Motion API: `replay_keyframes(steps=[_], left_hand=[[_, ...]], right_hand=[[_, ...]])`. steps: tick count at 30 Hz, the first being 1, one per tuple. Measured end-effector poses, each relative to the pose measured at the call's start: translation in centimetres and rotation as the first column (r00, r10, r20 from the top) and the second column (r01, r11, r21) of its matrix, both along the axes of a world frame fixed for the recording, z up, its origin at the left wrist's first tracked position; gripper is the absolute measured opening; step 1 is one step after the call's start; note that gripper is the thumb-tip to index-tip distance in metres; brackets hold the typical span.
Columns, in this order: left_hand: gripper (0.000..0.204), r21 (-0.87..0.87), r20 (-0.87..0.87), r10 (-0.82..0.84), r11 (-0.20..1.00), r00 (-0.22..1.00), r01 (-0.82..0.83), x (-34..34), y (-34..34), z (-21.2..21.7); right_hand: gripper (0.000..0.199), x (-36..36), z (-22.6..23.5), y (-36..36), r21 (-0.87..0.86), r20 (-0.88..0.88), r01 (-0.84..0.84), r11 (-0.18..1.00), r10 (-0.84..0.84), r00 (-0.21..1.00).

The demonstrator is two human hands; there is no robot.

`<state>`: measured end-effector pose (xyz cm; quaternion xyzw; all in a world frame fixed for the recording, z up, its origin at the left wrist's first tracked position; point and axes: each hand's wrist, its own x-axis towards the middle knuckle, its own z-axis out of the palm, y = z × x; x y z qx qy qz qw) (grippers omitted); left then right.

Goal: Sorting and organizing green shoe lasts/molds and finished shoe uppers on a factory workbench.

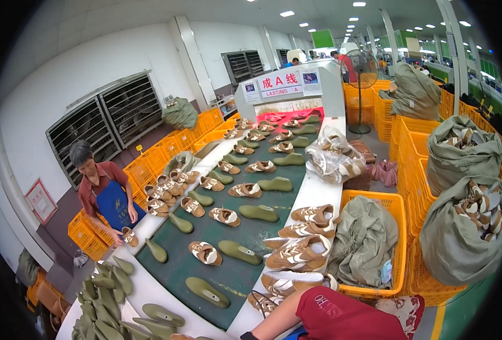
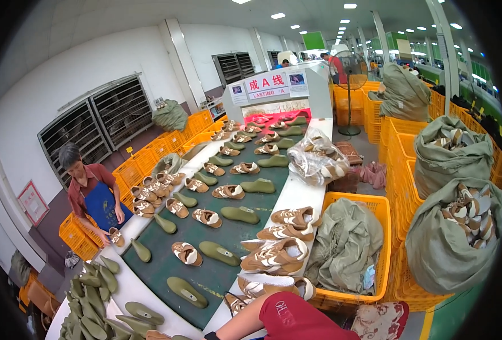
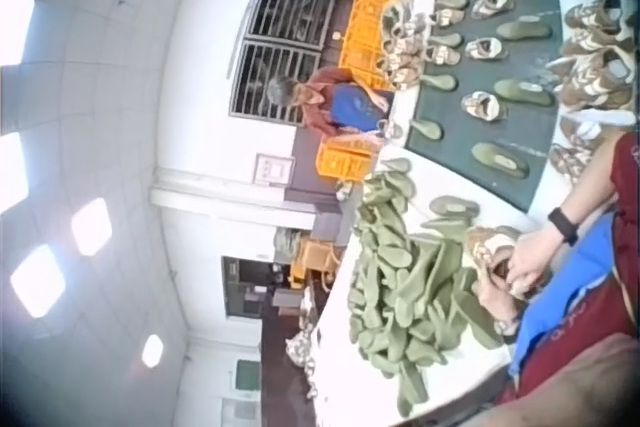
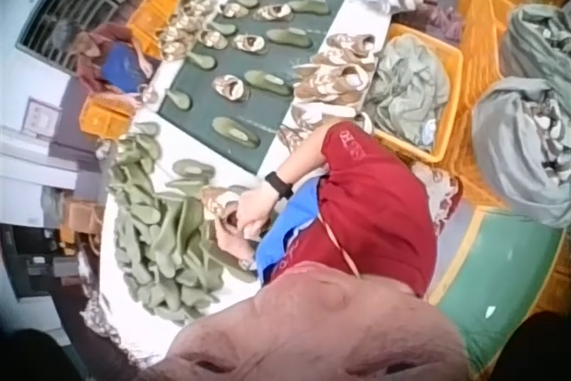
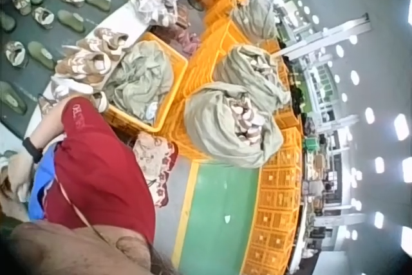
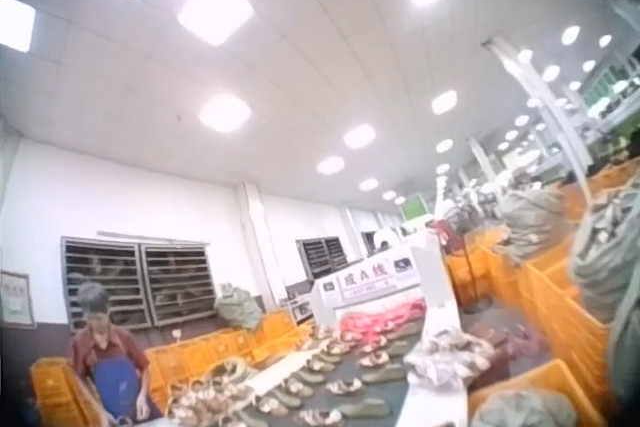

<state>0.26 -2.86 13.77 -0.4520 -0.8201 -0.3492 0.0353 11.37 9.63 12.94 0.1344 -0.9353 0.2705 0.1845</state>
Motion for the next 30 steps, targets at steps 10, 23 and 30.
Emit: replay_keyframes(steps=[10, 23, 30], left_hand=[[0.045, -0.143, 0.169, -0.133, 0.977, 0.977, 0.157, 0.6, -0.9, 1.4], [0.048, -0.312, 0.057, -0.217, 0.923, 0.974, 0.224, -3.4, -2.1, -9.1], [0.045, -0.301, 0.049, -0.156, 0.940, 0.987, 0.163, -2.8, -2.5, -9.1]], right_hand=[[0.017, 0.1, 2.5, 6.6, 0.055, 0.070, 0.003, 0.998, -0.007, 0.998], [0.026, -4.9, -0.2, 27.8, 0.104, 0.456, 0.622, 0.776, -0.593, 0.663], [0.021, -11.6, -8.6, 27.7, 0.171, 0.384, 0.652, 0.739, -0.659, 0.647]])
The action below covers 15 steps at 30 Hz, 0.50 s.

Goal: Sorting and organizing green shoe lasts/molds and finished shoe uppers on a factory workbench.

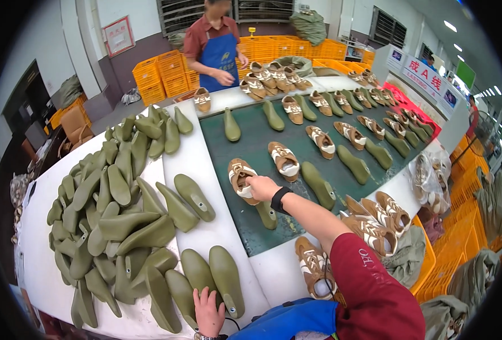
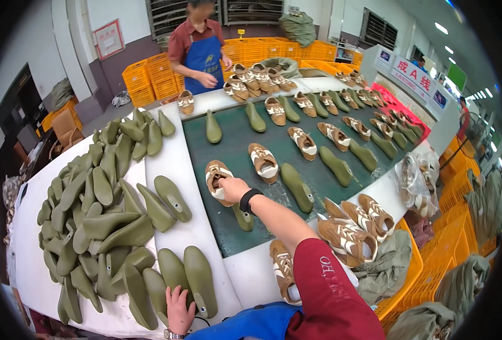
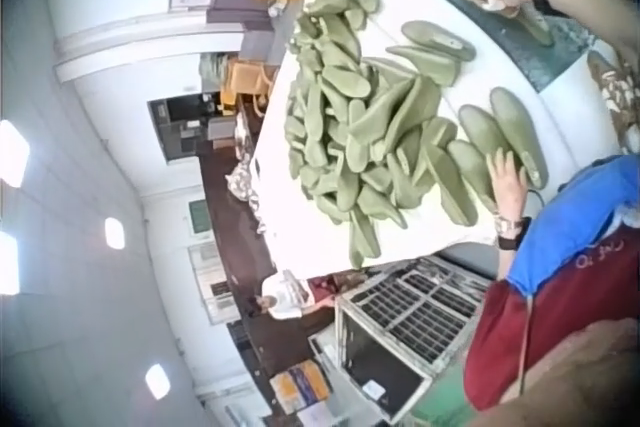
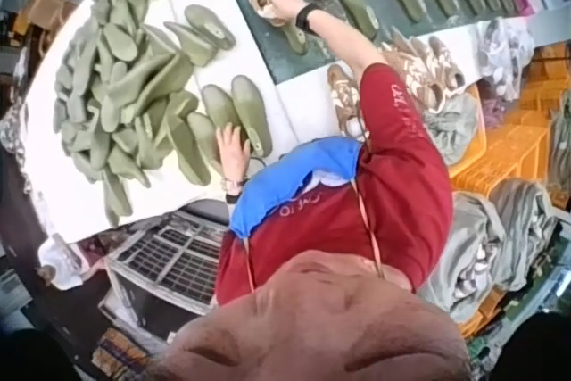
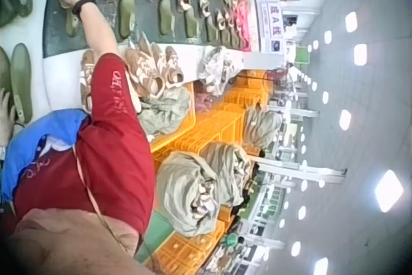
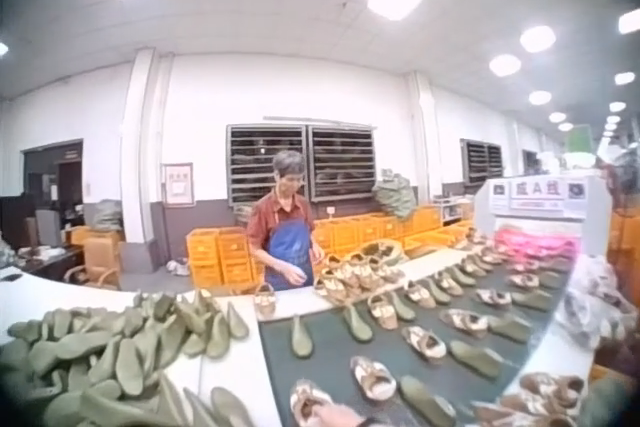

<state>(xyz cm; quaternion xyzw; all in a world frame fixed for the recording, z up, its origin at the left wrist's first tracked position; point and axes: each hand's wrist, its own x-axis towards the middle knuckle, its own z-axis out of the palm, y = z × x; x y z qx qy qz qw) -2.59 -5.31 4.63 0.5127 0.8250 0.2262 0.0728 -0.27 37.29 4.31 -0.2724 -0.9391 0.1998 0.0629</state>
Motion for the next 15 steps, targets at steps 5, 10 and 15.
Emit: replay_keyframes(steps=[5, 10, 15], left_hand=[[0.046, -0.006, -0.014, 0.022, 1.000, 1.000, -0.022, 0.3, 0.2, -0.1], [0.044, -0.091, -0.111, 0.011, 0.996, 0.994, -0.021, 1.1, -0.1, 0.0], [0.040, -0.090, -0.110, 0.005, 0.996, 0.994, -0.015, 1.8, -0.6, 2.3]], right_hand=[[0.031, -3.3, -3.2, 0.0, 0.000, -0.138, 0.080, 0.997, -0.079, 0.987], [0.050, -3.9, -3.9, -0.5, -0.156, -0.197, -0.104, 0.982, 0.072, 0.978], [0.043, -0.3, 3.8, -4.7, -0.250, 0.039, -0.455, 0.854, 0.479, 0.877]])
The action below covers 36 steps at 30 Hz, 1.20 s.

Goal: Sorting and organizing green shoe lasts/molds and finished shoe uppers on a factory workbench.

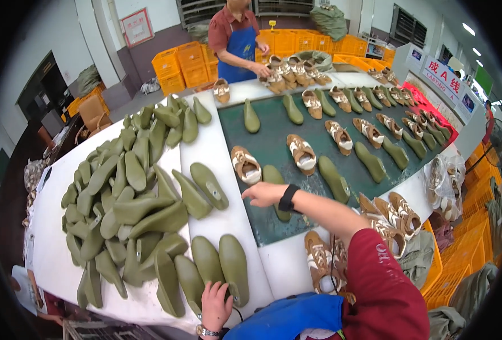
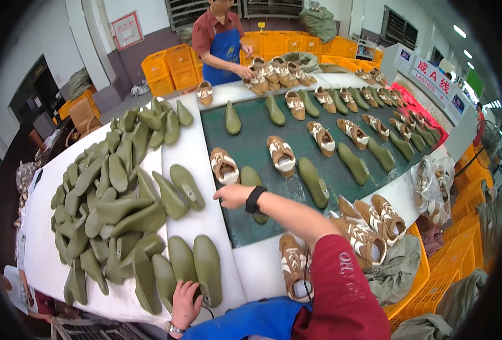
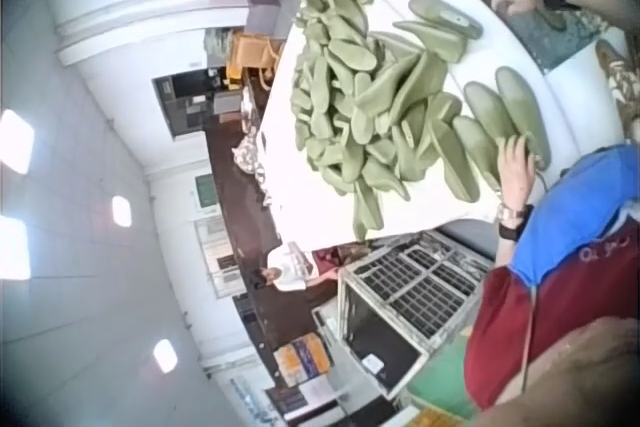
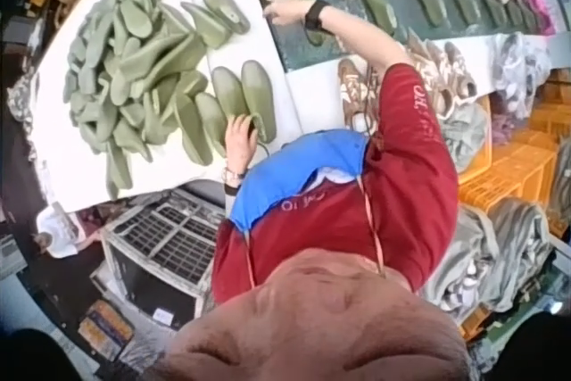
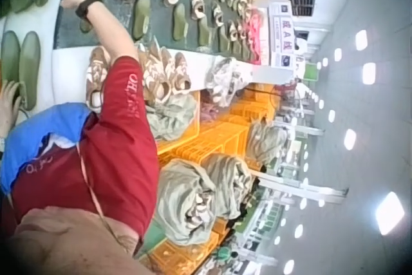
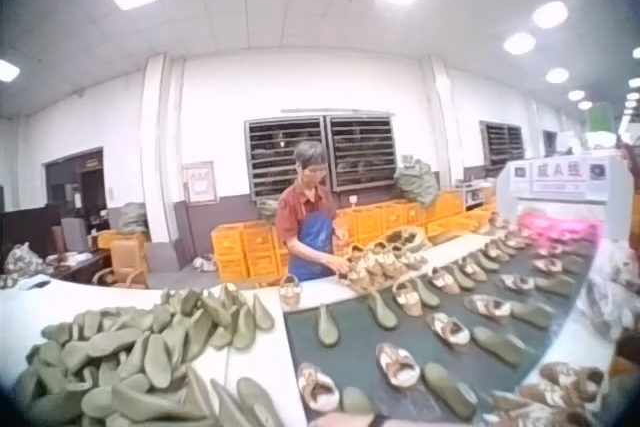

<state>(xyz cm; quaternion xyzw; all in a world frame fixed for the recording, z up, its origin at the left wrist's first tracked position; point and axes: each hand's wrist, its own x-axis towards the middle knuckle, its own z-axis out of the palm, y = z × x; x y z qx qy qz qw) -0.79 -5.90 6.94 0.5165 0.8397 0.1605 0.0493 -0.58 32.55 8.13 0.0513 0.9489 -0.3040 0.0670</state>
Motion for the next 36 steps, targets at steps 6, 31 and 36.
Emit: replay_keyframes(steps=[6, 31, 36], left_hand=[[0.027, -0.077, 0.717, -0.102, 0.972, 0.690, 0.224, 5.0, -2.4, 5.6], [0.020, -0.261, 0.761, -0.009, 0.911, 0.648, 0.320, 14.0, -9.3, -1.0], [0.021, -0.214, 0.716, -0.061, 0.929, 0.695, 0.302, 13.3, -7.9, -2.2]], right_hand=[[0.038, 11.4, 11.3, -7.0, -0.028, 0.024, -0.319, 0.947, 0.320, 0.947], [0.072, 42.0, -0.3, -17.0, 0.323, -0.156, 0.426, 0.845, -0.397, 0.904], [0.034, 39.5, -0.2, -13.7, 0.131, -0.168, 0.595, 0.793, -0.574, 0.802]])
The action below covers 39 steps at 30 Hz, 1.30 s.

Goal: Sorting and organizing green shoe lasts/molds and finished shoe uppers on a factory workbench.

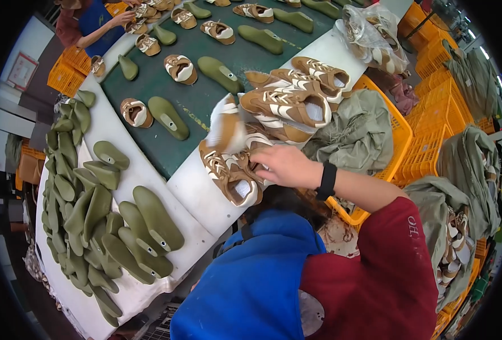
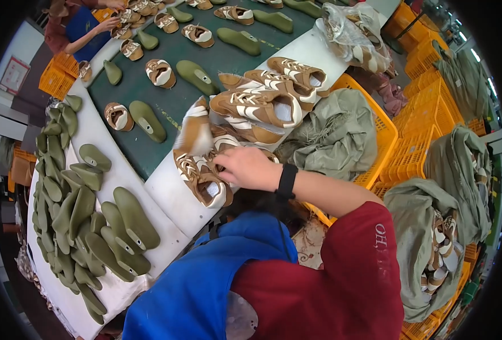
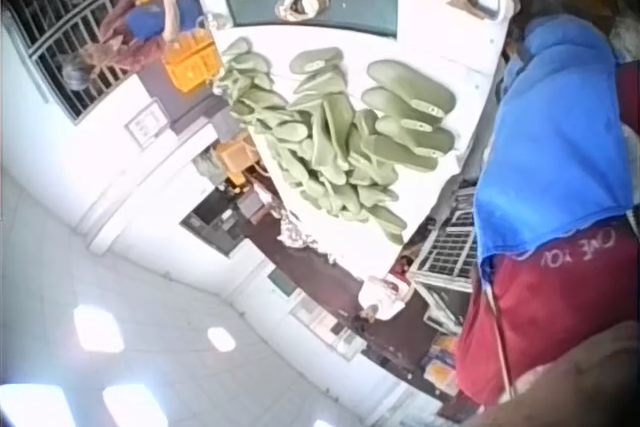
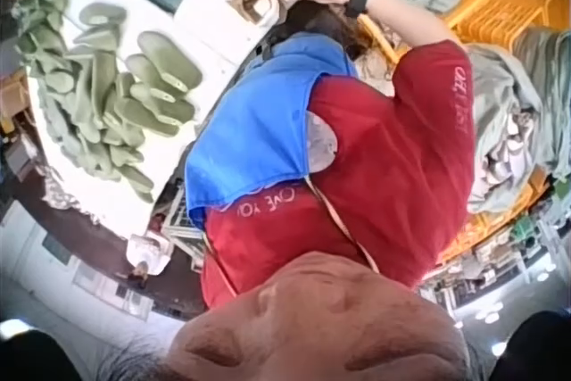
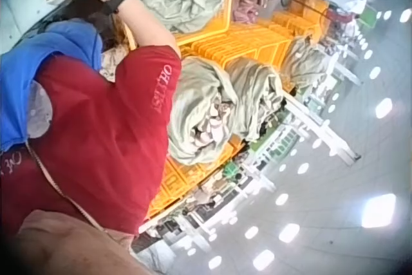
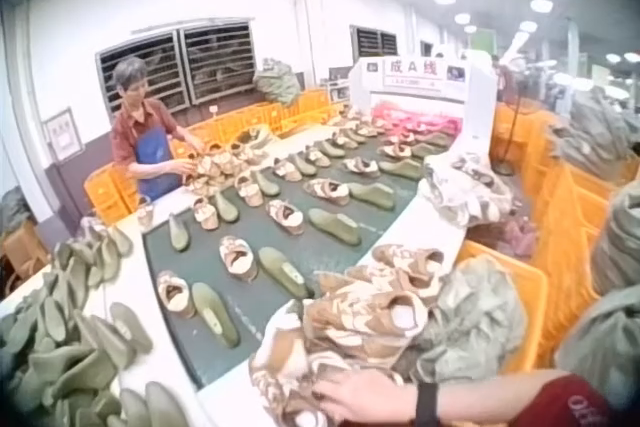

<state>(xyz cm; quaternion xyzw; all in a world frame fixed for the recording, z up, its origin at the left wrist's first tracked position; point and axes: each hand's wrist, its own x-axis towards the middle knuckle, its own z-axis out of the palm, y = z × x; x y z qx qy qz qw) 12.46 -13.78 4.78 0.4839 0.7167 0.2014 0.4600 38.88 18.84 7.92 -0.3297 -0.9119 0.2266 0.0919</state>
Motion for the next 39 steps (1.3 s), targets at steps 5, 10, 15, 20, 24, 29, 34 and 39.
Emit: replay_keyframes(steps=[5, 10, 15, 20, 24, 29, 34, 39], left_hand=[[0.022, 0.076, -0.077, 0.082, 0.994, 0.994, -0.076, -1.0, 0.4, -0.8], [0.023, 0.151, -0.120, 0.131, 0.982, 0.984, -0.113, -1.9, 1.0, -0.9], [0.024, 0.214, -0.161, 0.187, 0.965, 0.969, -0.151, -2.6, 2.0, -1.5], [0.024, 0.248, -0.190, 0.200, 0.957, 0.961, -0.150, -1.9, 3.2, 0.3], [0.030, 0.189, -0.024, 0.252, 0.951, 0.967, -0.243, -0.4, 6.6, 1.7], [0.028, 0.327, -0.046, 0.070, 0.943, 0.996, -0.052, 1.0, 9.6, 3.2], [0.028, 0.031, 0.025, -0.373, 0.928, 0.927, 0.372, 0.3, 12.9, 4.2], [0.019, -0.007, 0.029, -0.570, 0.821, 0.821, 0.571, -0.9, 11.8, 4.5]], right_hand=[[0.018, 0.3, 5.5, 0.3, -0.240, -0.022, -0.271, 0.932, 0.274, 0.961], [0.022, 5.0, 1.6, -7.1, -0.550, 0.130, -0.403, 0.732, 0.552, 0.824], [0.025, 5.8, 1.3, -10.0, -0.593, 0.253, -0.191, 0.783, 0.405, 0.878], [0.017, 6.2, 1.2, -12.1, -0.584, -0.362, -0.138, 0.800, -0.105, 0.926], [0.015, 8.2, 1.0, -13.4, -0.738, -0.061, 0.051, 0.673, -0.142, 0.988], [0.010, 10.4, -0.5, -13.9, -0.659, 0.028, -0.177, 0.731, 0.259, 0.965], [0.014, 9.7, -0.3, -10.7, -0.878, -0.052, -0.286, 0.383, 0.518, 0.854], [0.021, 9.7, 6.1, 0.6, -0.517, -0.059, -0.093, 0.851, 0.072, 0.996]])
